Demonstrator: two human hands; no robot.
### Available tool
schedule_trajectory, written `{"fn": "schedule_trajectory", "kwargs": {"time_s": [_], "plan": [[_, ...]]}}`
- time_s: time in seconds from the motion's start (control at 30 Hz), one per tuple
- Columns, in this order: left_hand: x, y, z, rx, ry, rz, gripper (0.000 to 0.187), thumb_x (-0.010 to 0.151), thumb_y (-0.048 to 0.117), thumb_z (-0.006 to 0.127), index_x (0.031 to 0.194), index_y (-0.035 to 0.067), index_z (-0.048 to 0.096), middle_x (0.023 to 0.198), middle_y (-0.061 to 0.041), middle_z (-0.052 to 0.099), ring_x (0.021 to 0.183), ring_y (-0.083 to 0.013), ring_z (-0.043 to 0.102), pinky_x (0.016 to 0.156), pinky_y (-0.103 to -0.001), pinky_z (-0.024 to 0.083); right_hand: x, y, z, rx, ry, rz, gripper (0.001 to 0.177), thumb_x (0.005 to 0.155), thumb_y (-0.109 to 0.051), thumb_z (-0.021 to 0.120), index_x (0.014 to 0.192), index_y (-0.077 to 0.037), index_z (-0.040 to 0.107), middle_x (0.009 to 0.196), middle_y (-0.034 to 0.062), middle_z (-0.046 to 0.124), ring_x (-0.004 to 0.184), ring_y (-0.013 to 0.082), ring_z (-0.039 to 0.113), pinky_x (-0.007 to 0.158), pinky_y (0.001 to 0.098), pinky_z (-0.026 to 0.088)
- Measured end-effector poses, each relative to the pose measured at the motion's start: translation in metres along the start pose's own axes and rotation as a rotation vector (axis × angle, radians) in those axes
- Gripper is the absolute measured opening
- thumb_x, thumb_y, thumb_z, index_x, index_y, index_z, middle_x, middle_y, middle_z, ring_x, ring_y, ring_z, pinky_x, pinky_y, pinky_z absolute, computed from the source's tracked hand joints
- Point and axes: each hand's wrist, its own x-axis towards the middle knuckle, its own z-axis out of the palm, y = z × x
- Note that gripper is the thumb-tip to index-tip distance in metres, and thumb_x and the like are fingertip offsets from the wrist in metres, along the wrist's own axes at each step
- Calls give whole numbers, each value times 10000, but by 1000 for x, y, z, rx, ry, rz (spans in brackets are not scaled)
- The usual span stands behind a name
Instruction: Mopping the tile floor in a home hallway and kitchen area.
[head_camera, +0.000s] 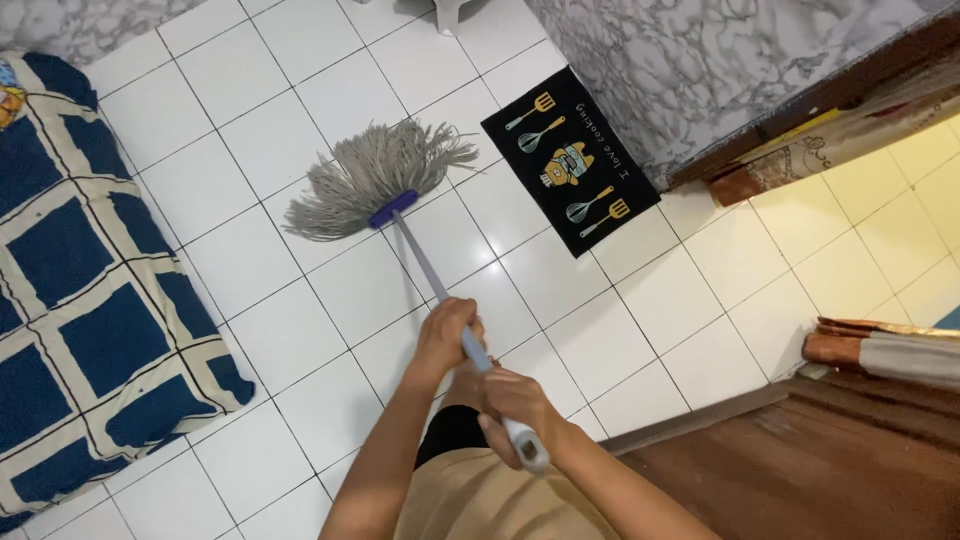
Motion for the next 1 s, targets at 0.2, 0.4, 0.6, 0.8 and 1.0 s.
{"fn": "schedule_trajectory", "kwargs": {"time_s": [0.2,0.4,0.6,0.8,1.0], "plan": [[5,30,34,-14,91,50,231,786,88,693,645,46,514,624,-130,566,669,-358,581,677,-477,502,-1,-23,-43,67,-33,-11,128,764,94,586,786,-4,508,734,152,540,692,348,580,702,444,519],[42,18,32,32,185,170,109,744,47,655,686,51,563,605,-126,570,596,-335,597,597,-432,516,9,10,-59,139,26,10,120,755,55,575,758,-34,495,717,126,567,671,324,602,701,441,549],[72,-27,31,107,303,77,100,731,37,623,698,41,529,674,-121,597,672,-336,609,638,-441,522,35,68,-60,70,-103,30,61,790,50,573,813,-6,565,802,170,643,806,376,678,830,476,579],[102,-31,20,135,192,-122,181,789,57,643,691,8,499,677,-150,572,685,-346,583,634,-463,508,92,58,-85,19,-220,139,72,854,37,599,822,-28,600,794,110,665,785,308,693,1063,531,561],[112,23,28,93,441,-88,80,782,63,632,772,45,555,672,-129,564,685,-351,590,654,-471,505,117,46,-133,67,-294,31,90,820,10,637,784,-33,566,735,107,623,713,298,671,904,479,617]]}}
